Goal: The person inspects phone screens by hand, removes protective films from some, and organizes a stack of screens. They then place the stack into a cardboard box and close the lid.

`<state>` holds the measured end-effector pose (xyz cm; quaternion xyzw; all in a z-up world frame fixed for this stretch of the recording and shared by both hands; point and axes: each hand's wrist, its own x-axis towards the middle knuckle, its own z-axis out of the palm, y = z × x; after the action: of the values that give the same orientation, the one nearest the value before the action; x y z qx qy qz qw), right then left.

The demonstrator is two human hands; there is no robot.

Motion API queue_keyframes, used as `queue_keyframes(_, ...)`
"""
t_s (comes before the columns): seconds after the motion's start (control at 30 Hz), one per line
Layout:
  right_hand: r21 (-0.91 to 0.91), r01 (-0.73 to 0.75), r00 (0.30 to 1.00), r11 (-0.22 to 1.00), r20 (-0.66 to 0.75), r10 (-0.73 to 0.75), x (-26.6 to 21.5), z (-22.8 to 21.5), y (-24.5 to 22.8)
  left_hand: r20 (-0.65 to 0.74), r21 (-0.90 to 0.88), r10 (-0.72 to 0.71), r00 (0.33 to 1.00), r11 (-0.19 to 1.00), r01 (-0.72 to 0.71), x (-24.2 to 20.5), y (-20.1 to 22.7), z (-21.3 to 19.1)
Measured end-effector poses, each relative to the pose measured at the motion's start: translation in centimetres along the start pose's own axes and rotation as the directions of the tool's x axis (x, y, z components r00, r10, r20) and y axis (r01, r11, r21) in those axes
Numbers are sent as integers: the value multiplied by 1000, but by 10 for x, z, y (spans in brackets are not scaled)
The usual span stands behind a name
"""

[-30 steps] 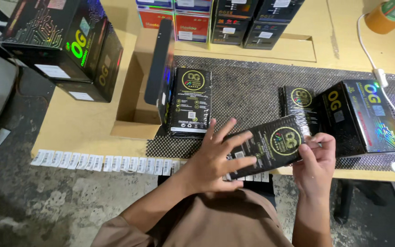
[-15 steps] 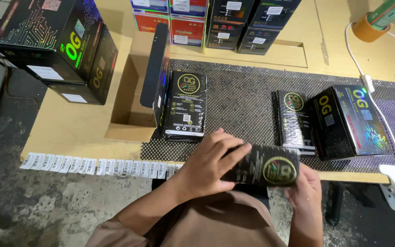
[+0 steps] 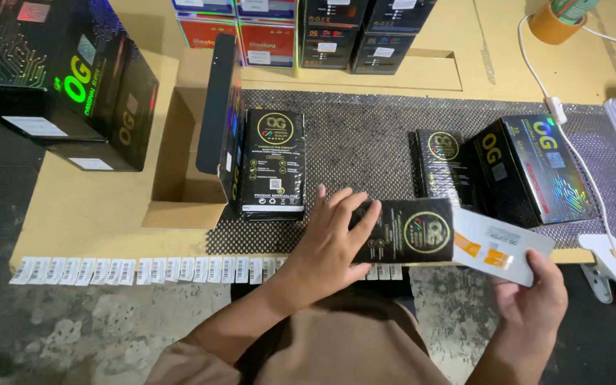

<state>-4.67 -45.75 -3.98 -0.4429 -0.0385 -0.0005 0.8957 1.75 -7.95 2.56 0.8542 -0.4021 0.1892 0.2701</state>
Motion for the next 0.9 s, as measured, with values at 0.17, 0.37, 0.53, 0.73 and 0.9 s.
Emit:
queue_keyframes(0.17, -36, 326, 871, 945, -377, -315, -12, -43, 10, 109, 174, -233, 966, 962, 212, 2, 2, 23)
queue_keyframes(0.37, 56, 261, 905, 964, -362, -223, -4, 0, 24, 192, 91, -243, 951, 969, 229, 2, 1, 37)
queue_keyframes(0.53, 152, 78, 992, 985, 87, -92, 10, 28, 31, 148, -621, -237, 960, 733, 277, 0, 12, -3)
queue_keyframes(0.73, -350, -158, 970, 923, 123, 212, 39, 55, 42, 536, -737, 172, 827, -384, 557, -22, 18, 19)
queue_keyframes(0.9, -316, -108, 979, 943, 129, 155, 64, 105, 39, 570, -684, 12, 822, -547, 482, -31, 26, 12)
